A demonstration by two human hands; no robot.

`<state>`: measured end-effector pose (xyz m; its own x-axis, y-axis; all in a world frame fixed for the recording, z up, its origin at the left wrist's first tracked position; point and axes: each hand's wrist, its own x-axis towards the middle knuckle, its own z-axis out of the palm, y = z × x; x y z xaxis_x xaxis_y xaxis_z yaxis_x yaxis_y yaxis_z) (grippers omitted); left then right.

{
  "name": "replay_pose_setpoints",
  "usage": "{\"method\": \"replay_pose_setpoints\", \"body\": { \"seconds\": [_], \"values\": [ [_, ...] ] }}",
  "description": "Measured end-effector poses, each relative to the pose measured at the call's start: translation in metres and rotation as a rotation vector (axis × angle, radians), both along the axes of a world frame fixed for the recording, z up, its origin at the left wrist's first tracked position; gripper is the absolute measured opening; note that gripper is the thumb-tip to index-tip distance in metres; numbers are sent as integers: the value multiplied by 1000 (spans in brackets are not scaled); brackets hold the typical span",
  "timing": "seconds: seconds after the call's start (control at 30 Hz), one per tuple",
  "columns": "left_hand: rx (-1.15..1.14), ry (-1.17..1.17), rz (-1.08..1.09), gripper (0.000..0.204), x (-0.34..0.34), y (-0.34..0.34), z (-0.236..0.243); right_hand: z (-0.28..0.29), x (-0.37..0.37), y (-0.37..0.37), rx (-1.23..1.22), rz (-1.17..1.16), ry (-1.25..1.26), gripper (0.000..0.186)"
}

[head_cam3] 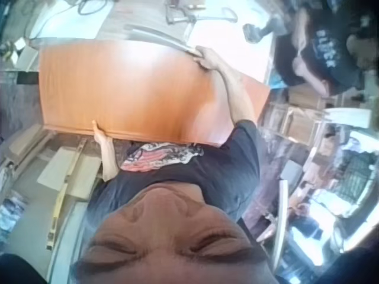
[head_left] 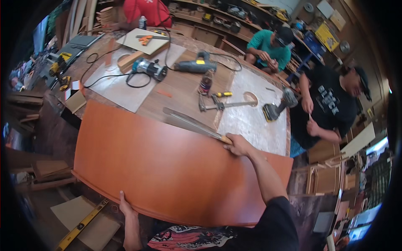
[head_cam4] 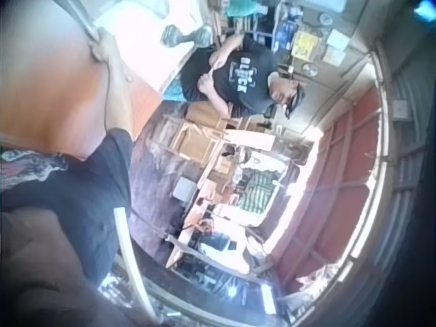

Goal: The person uses a hand saw to cut a small wooden block attached to the edge of a large curved wooden panel. After making the cut, the person picks up a small rectangular piece of wood, peels a backing from it, and applies it to the edge of the panel.

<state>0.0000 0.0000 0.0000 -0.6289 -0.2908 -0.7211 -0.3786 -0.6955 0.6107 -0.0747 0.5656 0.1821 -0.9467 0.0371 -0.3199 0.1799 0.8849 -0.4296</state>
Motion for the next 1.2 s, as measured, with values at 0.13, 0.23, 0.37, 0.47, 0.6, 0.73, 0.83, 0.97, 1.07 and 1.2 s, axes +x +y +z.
{"method": "replay_pose_setpoints", "body": {
  "seconds": [0.13,0.23,0.37,0.47,0.6,0.73,0.83,0.97,1.07,1.2],
  "values": [
    [94,120,39,66,-30,25,13,57,0,0,25,-57,110,31],
    [144,284,53,63,-35,38,67,136,29,-21,65,-108,203,28],
    [329,381,56,57,-95,62,81,237,53,-43,176,-99,447,23],
    [413,479,65,57,-139,87,97,291,68,-66,189,-114,648,19],
    [212,489,113,53,-188,127,101,338,90,-85,191,-170,700,24],
    [143,471,45,63,-227,155,92,345,102,-96,265,-151,817,26],
    [181,416,-116,68,-238,146,83,336,100,-104,234,-178,828,27],
    [62,171,-308,77,-229,133,78,320,98,-104,278,-145,849,26],
    [8,224,-553,84,-223,110,66,309,100,-101,354,-104,914,23],
    [-11,280,-787,81,-217,99,65,304,106,-92,265,-182,882,24]
  ]
}}
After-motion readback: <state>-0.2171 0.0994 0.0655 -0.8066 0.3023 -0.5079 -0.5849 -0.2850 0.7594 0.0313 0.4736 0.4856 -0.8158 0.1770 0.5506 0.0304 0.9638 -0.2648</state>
